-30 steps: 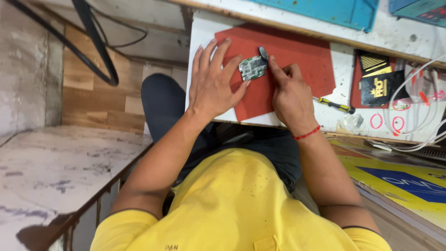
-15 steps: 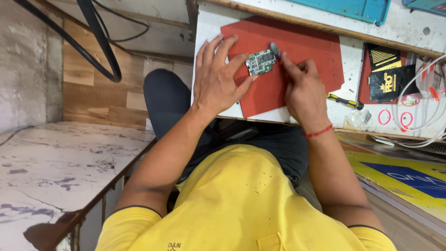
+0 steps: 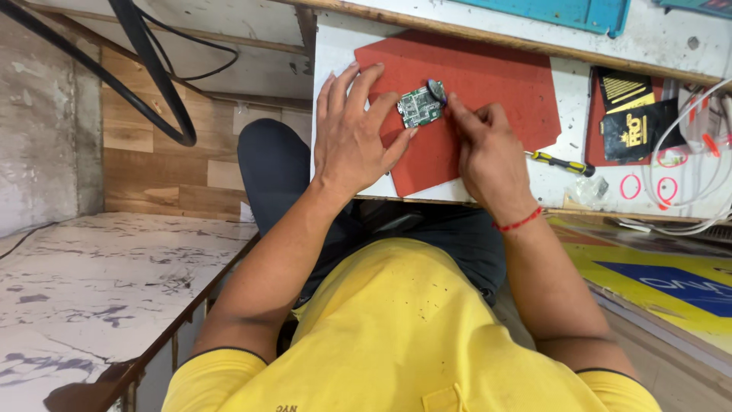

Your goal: The person uses a soldering iron to work on a small green circuit board placed on a red mat. They repeatedly apply heat to specific components on the board while holding it steady with their other hand.

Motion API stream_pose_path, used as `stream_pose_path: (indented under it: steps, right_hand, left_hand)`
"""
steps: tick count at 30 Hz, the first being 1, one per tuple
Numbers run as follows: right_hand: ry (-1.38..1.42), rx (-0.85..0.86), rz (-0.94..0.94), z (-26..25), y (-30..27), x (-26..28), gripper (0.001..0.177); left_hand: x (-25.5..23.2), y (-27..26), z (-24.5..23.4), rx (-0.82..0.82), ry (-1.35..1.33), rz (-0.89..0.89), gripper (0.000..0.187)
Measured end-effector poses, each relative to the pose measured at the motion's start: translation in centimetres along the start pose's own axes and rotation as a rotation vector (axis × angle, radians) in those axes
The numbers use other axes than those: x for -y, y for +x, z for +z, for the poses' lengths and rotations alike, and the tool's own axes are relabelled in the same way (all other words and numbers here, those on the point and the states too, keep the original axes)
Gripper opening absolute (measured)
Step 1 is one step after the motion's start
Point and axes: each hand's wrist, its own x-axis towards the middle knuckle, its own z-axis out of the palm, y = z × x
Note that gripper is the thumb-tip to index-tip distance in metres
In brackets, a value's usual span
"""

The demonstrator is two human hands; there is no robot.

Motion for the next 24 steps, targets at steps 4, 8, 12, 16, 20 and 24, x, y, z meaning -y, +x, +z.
stream_pose_path:
  steps: [4,8,12,16,20,24]
  right_hand:
    - [-0.003,0.049,-0.044,1.1,-0.9,1.1,0.059]
    - [-0.074,-0.061,0.097,0.9,1.1,0.4,0.050]
    - [-0.084,0.038,-0.017,0.5,0.9,0.7,0.059]
    - [-0.157,0.000,-0.023,0.2,1.1,-0.4,0.061]
    - [-0.108,0.046,-0.080,0.8,0.3,-0.3,0.058]
    - [-0.111,0.024,-0.060,0.2,1.0,-0.9,0.060]
  left_hand:
    - [0.1,0.0,-0.3,-0.004,0.000,-0.002,0.046]
    - [0.0,0.1,-0.5,0.003,-0.016,-0.003,0.047]
    - [-0.2,0.3,-0.5,-0.007,-0.016,-0.025,0.046]
    - [-0.2,0.1,-0.2,-0.013,-0.010,-0.020,0.046]
    - [-0.1,0.3,-0.2,-0.002,-0.011,-0.033,0.046]
    - [0.0,0.3,-0.5,-0.005,-0.001,-0.017,0.047]
